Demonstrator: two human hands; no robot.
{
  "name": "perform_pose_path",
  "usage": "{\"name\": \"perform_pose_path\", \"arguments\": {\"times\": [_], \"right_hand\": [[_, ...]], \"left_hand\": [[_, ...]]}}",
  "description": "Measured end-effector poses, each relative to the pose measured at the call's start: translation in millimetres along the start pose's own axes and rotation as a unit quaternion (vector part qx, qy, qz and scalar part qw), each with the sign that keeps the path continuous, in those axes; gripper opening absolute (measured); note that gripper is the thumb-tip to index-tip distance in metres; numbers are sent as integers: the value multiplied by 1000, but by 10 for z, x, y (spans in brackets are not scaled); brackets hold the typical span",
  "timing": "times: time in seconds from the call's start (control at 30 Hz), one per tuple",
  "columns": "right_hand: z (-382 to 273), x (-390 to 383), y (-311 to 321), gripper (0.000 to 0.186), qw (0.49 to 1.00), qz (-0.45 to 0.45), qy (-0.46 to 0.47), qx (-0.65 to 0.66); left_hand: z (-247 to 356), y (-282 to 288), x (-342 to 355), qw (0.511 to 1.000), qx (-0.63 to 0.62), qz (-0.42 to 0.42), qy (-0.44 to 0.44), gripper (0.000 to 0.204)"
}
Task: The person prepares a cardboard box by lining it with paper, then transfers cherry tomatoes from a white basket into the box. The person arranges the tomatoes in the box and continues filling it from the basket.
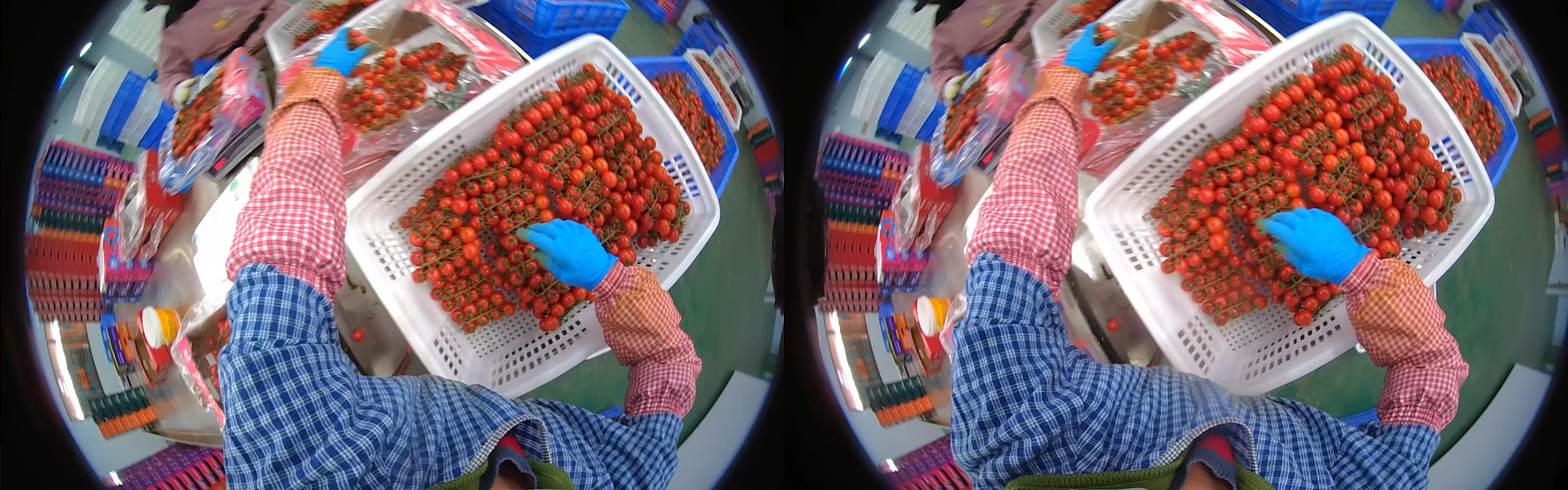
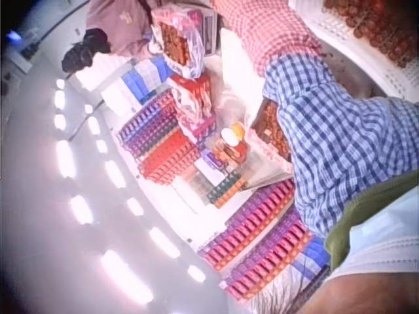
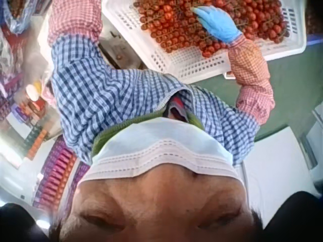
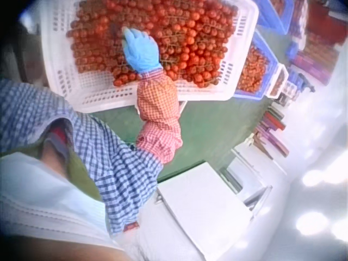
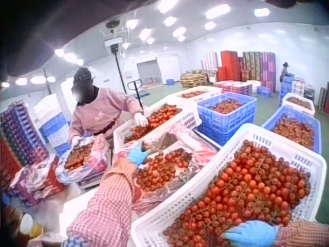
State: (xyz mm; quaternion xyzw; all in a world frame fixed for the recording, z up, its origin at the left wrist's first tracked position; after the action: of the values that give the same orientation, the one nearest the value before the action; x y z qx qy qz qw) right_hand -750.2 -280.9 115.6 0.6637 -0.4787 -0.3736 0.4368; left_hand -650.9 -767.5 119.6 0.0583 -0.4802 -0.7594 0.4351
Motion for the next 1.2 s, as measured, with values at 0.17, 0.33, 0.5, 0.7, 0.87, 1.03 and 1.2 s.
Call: {"name": "perform_pose_path", "arguments": {"times": [0.17,0.33,0.5,0.7,0.87,1.03,1.2], "right_hand": [[-184,50,-119,39,995,-63,34,68],[-196,36,-290,38,992,-101,10,82],[142,101,-186,32,991,-109,-78,-19],[1031,218,382,21,918,183,-180,-302],[1127,412,157,16,934,187,-47,-302],[696,526,250,14,937,313,-80,133],[-705,934,-79,34,778,65,-21,625]], "left_hand": [[-772,-320,73,891,429,-136,64,51],[-983,-447,100,927,267,-213,151,51],[110,-336,-29,945,319,2,-68,55],[2119,-232,-1352,944,-71,4,-322,41],[2793,-125,-2351,921,-259,-147,-253,38],[2750,348,-3020,926,-255,-24,-276,50],[2047,840,-3416,921,-370,-96,-75,80]]}}
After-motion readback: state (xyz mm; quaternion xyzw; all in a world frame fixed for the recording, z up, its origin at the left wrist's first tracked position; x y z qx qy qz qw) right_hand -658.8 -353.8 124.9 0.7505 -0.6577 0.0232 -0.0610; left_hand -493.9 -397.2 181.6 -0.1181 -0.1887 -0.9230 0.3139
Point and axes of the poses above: each hand's wrist, its own x-axis towards the middle knuckle, its own y-axis out of the back of the hand, z = x × y, the point moved 7 cm from there along x, towards the middle knuckle, and after that the axes turned 3 degrees about x, right-handed, at the moved point
